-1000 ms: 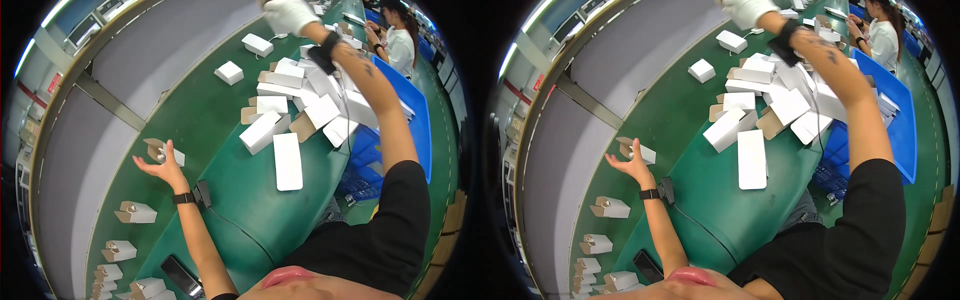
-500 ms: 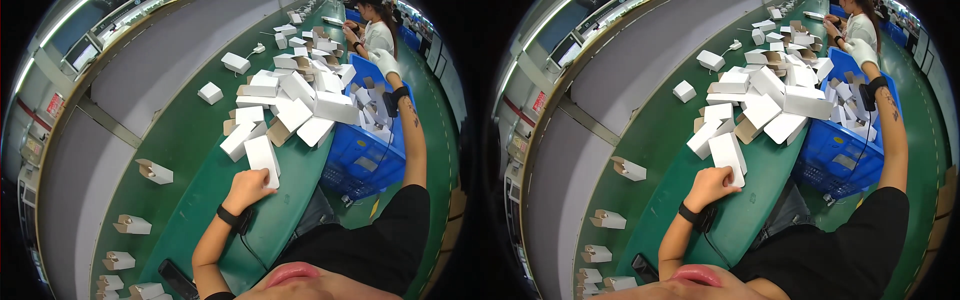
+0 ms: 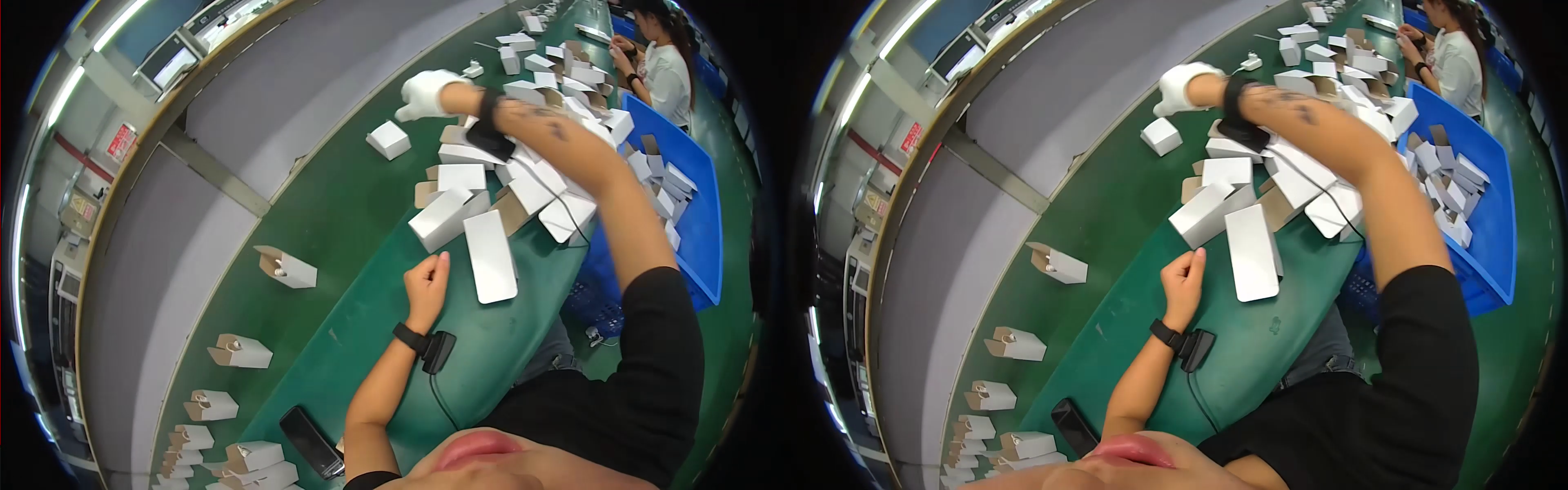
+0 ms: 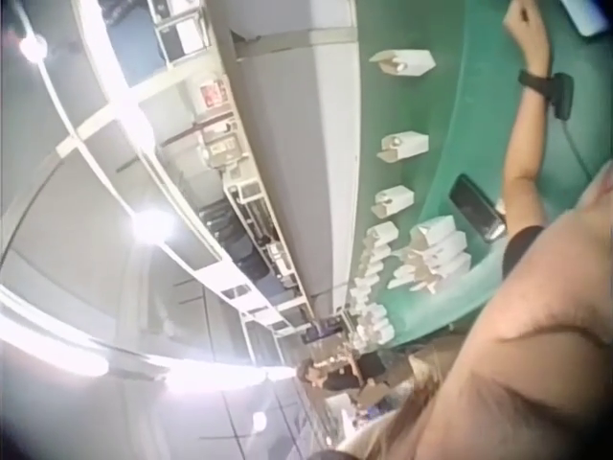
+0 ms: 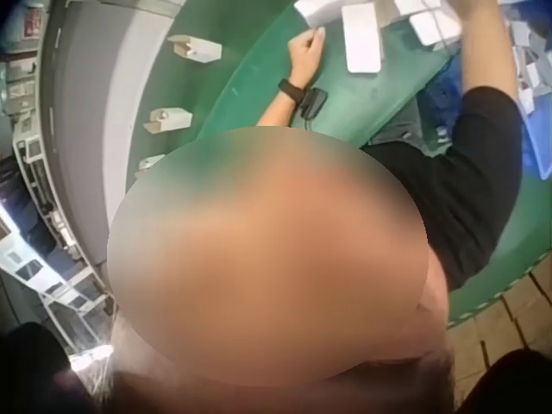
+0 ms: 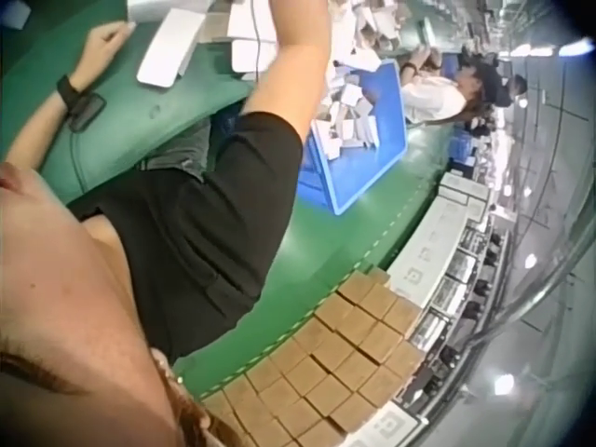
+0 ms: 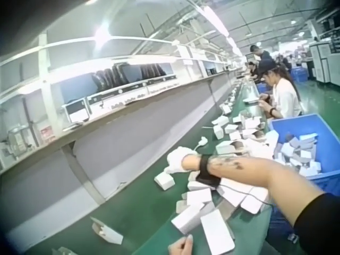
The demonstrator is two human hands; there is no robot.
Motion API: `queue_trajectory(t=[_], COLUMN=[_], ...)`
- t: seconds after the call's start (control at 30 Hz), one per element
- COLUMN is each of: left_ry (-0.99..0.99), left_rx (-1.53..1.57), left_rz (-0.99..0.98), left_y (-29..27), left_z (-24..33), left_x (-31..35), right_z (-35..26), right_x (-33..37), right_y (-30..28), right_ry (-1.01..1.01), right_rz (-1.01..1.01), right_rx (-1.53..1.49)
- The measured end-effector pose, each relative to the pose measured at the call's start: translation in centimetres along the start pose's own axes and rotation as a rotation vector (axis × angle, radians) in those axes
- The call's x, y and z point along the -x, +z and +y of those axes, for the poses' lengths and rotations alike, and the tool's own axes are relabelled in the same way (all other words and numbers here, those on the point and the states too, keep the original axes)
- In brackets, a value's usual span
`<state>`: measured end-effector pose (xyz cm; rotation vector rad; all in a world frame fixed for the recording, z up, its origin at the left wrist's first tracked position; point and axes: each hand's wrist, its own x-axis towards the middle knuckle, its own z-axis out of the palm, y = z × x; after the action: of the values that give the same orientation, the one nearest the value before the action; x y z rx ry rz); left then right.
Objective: The person packages power adapters by picking up an adapter and a box, placing the adapter inside the box, and setting the boxed unit onto the table.
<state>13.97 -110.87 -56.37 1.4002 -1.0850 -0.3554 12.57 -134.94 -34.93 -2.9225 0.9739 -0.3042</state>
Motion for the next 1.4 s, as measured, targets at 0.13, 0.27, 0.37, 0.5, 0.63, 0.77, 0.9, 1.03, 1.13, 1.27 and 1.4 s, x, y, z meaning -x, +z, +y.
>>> queue_trajectory(t=[0.13,0.27,0.37,0.5,0.63,0.77,0.9,1.03,1.13,1.27,1.4], left_ry=[0.082,0.035,0.009,0.002,-0.036,-0.081,-0.104,-0.103,-0.082,-0.069,-0.085], left_rx=[-0.048,-0.046,-0.009,0.037,0.072,0.101,0.121,0.100,0.117,0.122,0.057], left_rz=[-0.039,0.007,0.004,-0.010,-0.045,-0.046,-0.080,-0.098,-0.100,-0.121,-0.098], left_y=[1.4,0.1,0.0,0.8,1.0,0.3,0.7,0.5,0.7,0.6,-0.9], left_z=[0.0,-1.5,-1.9,-1.8,-1.8,-3.4,-4.2,-4.2,-4.3,-3.9,-4.5], left_x=[-0.6,-1.2,-1.2,-2.0,-2.3,-1.9,-1.7,-1.7,-1.9,-2.3,-1.9], right_z=[-1.1,-5.2,-6.3,-2.6,-2.2,-3.0,-0.6,5.1,10.1,17.9,24.4], right_x=[-8.9,-11.0,-10.8,-14.0,-13.8,-9.1,0.1,8.3,13.9,15.0,10.4], right_y=[9.0,12.8,13.2,16.0,14.2,7.4,0.2,-0.6,-0.2,-2.2,1.0], right_ry=[0.059,0.321,0.355,0.381,0.219,-0.007,-0.007,-0.093,0.051,0.266,0.478], right_rz=[-0.121,-0.286,-0.341,-0.286,-0.144,0.059,0.043,0.305,0.510,0.419,0.332], right_rx=[0.122,0.031,0.017,0.034,0.039,0.036,-0.122,0.033,0.176,0.204,0.185])
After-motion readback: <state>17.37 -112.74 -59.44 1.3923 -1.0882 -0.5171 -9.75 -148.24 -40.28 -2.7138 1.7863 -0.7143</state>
